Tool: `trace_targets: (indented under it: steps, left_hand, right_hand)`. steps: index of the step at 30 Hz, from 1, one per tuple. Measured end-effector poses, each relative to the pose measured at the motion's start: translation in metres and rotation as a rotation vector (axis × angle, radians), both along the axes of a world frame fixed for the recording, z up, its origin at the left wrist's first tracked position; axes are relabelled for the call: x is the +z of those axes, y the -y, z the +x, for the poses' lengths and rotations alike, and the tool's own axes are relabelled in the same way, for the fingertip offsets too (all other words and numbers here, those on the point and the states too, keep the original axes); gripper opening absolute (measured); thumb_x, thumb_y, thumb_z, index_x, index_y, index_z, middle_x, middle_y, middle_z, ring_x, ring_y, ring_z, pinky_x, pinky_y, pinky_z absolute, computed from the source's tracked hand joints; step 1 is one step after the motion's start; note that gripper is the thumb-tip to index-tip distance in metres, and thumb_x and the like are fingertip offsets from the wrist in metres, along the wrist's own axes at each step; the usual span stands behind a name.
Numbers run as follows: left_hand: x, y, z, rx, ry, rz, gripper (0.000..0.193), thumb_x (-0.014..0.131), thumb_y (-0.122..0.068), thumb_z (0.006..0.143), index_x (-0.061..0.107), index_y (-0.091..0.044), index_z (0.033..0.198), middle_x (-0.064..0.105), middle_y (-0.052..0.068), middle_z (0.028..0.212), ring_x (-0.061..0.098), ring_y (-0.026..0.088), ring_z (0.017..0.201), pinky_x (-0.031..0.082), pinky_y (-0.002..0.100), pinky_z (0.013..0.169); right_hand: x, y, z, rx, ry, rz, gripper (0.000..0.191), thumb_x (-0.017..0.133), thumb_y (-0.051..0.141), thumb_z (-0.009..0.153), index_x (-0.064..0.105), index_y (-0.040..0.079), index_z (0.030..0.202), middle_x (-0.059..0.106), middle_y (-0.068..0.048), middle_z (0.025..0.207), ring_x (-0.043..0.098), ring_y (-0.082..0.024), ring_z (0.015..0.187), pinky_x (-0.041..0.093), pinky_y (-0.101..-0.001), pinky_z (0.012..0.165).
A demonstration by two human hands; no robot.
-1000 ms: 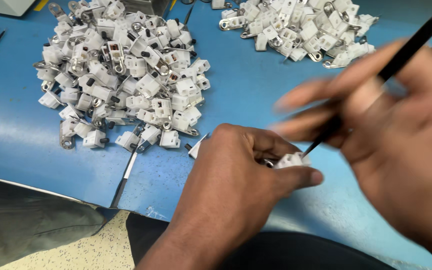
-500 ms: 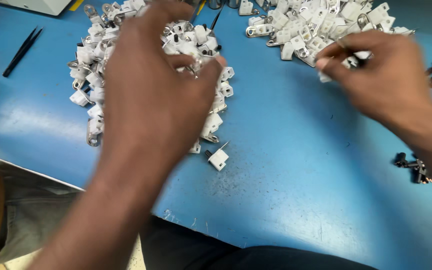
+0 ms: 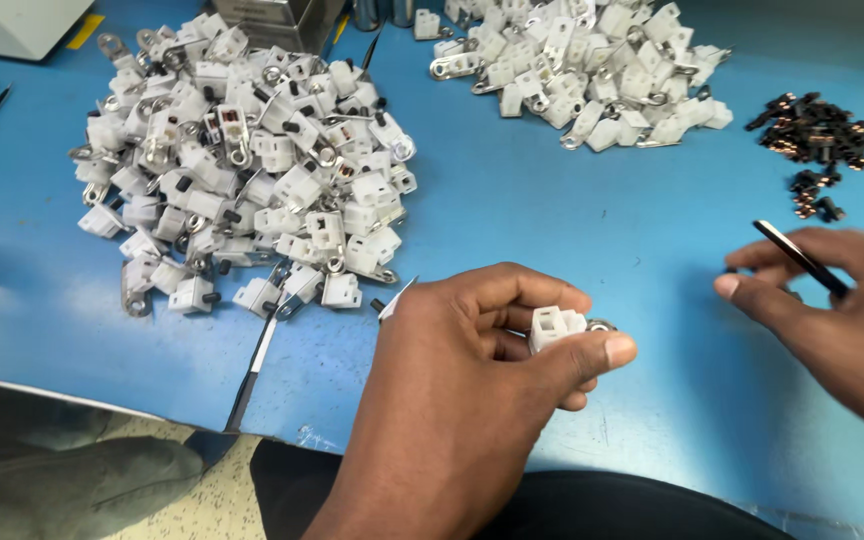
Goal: The person uses tweezers to insert small copper and black components into white plastic housings. They then place the assembled units into a metal jig and operate a press machine to secure the parts.
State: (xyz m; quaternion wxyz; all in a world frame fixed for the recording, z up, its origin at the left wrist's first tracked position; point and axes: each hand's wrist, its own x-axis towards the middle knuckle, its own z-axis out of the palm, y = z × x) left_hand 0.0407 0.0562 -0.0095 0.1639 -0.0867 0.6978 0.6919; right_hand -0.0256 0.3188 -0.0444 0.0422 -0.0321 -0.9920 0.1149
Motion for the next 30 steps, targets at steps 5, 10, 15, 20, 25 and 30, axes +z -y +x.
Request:
trace_targets:
  steps: [5,10,15,20,25,30]
  left_hand:
    - [0.011,-0.006,-0.005,-0.029,-0.055,-0.014,0.032,0.085,-0.025,0.080,0.075,-0.003,0.101,0.077,0.004,0.075,0.074,0.009,0.068,0.061,0.025,0.058]
    - [0.023,-0.001,-0.008,-0.036,0.035,-0.290,0.028,0.084,-0.027,0.077,0.080,-0.009,0.097,0.076,0.006,0.070,0.069,0.012,0.061,0.055,0.031,0.055]
    - [0.027,-0.010,-0.006,-0.059,-0.080,-0.288,0.026,0.084,-0.025,0.074,0.083,-0.008,0.095,0.079,0.006,0.068,0.071,0.010,0.058,0.056,0.030,0.053]
    - [0.024,-0.011,-0.005,-0.078,-0.047,-0.363,0.023,0.082,-0.022,0.076,0.085,-0.011,0.096,0.077,0.010,0.063,0.070,0.013,0.056,0.056,0.034,0.054]
    - [0.020,-0.012,-0.003,-0.109,-0.201,-0.349,0.030,0.087,-0.026,0.070,0.083,-0.011,0.095,0.076,0.006,0.066,0.071,0.011,0.056,0.057,0.031,0.056]
    - [0.019,-0.012,-0.003,-0.149,-0.136,-0.354,0.025,0.087,-0.027,0.072,0.085,-0.011,0.091,0.074,0.005,0.063,0.067,0.010,0.055,0.054,0.031,0.055]
  right_hand:
    - [-0.005,-0.022,-0.023,0.117,0.105,0.302,0.030,0.082,0.038,0.083,0.085,0.020,0.105,0.080,-0.002,0.093,0.071,-0.018,0.074,0.059,-0.0351,0.068]
    - [0.016,-0.010,-0.025,-0.202,0.317,-0.531,0.030,0.082,0.021,0.088,0.079,0.005,0.112,0.064,-0.017,0.065,0.040,-0.021,0.043,0.027,-0.0395,0.041]
    - [0.037,0.015,0.010,0.048,0.396,-0.866,0.031,0.079,0.015,0.083,0.075,0.000,0.110,0.047,-0.011,0.050,0.037,-0.016,0.032,0.022,-0.0359,0.031]
    - [0.051,0.049,0.009,-0.181,0.587,-0.723,0.028,0.081,0.021,0.085,0.077,0.003,0.106,0.049,-0.017,0.054,0.031,-0.020,0.040,0.021,-0.0383,0.041]
    - [0.053,0.054,0.003,-0.198,0.717,-0.829,0.032,0.080,0.018,0.080,0.070,0.003,0.106,0.058,-0.013,0.066,0.038,-0.018,0.051,0.028,-0.0360,0.047]
    - [0.041,0.044,-0.004,0.039,0.661,-0.814,0.048,0.084,0.009,0.076,0.060,0.009,0.117,0.047,-0.009,0.070,0.048,-0.020,0.059,0.037,-0.0376,0.051]
